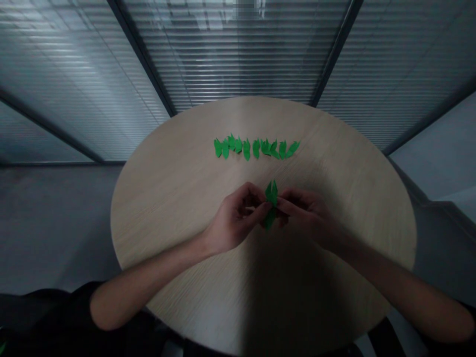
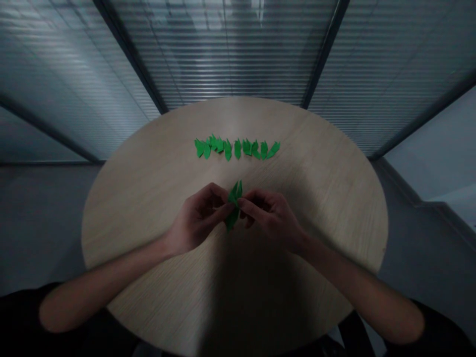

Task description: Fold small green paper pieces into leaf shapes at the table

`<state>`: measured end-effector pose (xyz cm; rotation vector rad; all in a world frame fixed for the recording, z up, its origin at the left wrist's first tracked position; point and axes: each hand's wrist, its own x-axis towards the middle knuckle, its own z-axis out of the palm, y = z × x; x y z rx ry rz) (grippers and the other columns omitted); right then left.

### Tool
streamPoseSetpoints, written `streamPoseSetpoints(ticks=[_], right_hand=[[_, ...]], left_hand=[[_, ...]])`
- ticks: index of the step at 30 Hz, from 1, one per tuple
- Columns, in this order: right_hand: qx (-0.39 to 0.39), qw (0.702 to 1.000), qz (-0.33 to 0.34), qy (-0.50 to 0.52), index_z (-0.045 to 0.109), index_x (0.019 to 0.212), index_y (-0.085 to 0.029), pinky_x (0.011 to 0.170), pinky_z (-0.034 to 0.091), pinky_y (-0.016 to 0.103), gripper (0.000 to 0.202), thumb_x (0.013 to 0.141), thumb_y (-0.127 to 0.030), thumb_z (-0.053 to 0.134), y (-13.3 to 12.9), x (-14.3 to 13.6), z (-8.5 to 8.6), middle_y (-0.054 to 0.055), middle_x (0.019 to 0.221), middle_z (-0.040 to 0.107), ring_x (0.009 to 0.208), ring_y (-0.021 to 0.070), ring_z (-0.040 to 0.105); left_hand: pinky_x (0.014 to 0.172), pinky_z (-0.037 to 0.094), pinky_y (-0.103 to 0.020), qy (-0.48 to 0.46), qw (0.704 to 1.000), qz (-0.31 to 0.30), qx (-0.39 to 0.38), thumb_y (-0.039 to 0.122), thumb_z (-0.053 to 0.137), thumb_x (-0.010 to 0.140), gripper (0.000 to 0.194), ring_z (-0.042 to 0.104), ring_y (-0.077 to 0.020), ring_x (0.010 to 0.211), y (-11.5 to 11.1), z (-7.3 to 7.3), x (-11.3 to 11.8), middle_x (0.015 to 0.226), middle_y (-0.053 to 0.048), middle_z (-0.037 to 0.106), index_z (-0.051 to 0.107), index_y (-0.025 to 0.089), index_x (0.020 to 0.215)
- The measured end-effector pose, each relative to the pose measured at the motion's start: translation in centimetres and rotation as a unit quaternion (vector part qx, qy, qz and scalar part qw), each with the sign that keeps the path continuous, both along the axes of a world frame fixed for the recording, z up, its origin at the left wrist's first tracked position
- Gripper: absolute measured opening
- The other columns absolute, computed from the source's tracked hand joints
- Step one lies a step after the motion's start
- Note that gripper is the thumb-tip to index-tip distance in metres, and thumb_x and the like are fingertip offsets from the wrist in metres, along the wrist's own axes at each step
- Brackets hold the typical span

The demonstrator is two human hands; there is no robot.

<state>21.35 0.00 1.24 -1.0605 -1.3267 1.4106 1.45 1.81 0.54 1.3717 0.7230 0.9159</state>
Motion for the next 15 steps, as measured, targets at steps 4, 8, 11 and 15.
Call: streamPoseSetpoints(ticks=[4, 8, 11, 15], right_hand=[[0.013, 1.000, -0.008, -0.002, 0.073, 0.082, -0.019, 0.056, 0.058, 0.025, 0.036, 0.085, -0.054, 0.081, -0.11, -0.09, 0.16, 0.001, 0.071, 0.068, 0.059, 0.0125, 0.063], [0.032, 0.999, -0.032, -0.016, 0.072, 0.081, -0.020, 0.055, 0.058, 0.025, 0.034, 0.087, -0.053, 0.080, -0.35, -0.28, 0.22, -0.001, 0.067, 0.066, 0.058, 0.0126, 0.062], [0.044, 0.998, -0.044, -0.030, 0.072, 0.083, -0.020, 0.056, 0.059, 0.026, 0.032, 0.089, -0.051, 0.078, -0.52, -0.31, 0.08, 0.000, 0.069, 0.067, 0.058, 0.0128, 0.063], [0.044, 0.997, -0.053, -0.030, 0.071, 0.082, -0.020, 0.055, 0.058, 0.025, 0.034, 0.088, -0.053, 0.079, -0.55, -0.22, 0.02, 0.000, 0.069, 0.066, 0.057, 0.0125, 0.062]], left_hand=[[0.061, 0.055, -0.022, 0.016, 1.000, 0.002, 0.020, 0.033, 0.074, 0.094, 0.022, 0.067, -0.0128, 0.071, 0.09, 0.17, -0.15, 0.084, -0.004, 0.068, 0.060, 0.016, 0.094], [0.065, 0.056, -0.021, 0.034, 0.996, 0.007, 0.076, 0.022, 0.079, 0.085, 0.018, 0.068, -0.0121, 0.075, 0.22, 0.45, -0.35, 0.086, -0.003, 0.070, 0.063, 0.016, 0.090], [0.067, 0.058, -0.022, 0.039, 0.994, 0.011, 0.098, 0.018, 0.078, 0.082, 0.015, 0.069, -0.0128, 0.076, 0.32, 0.52, -0.45, 0.086, -0.003, 0.070, 0.063, 0.016, 0.085], [0.068, 0.061, -0.025, 0.043, 0.994, 0.006, 0.101, 0.019, 0.079, 0.082, 0.015, 0.071, -0.0144, 0.077, 0.40, 0.37, -0.54, 0.089, -0.004, 0.072, 0.066, 0.016, 0.086]])
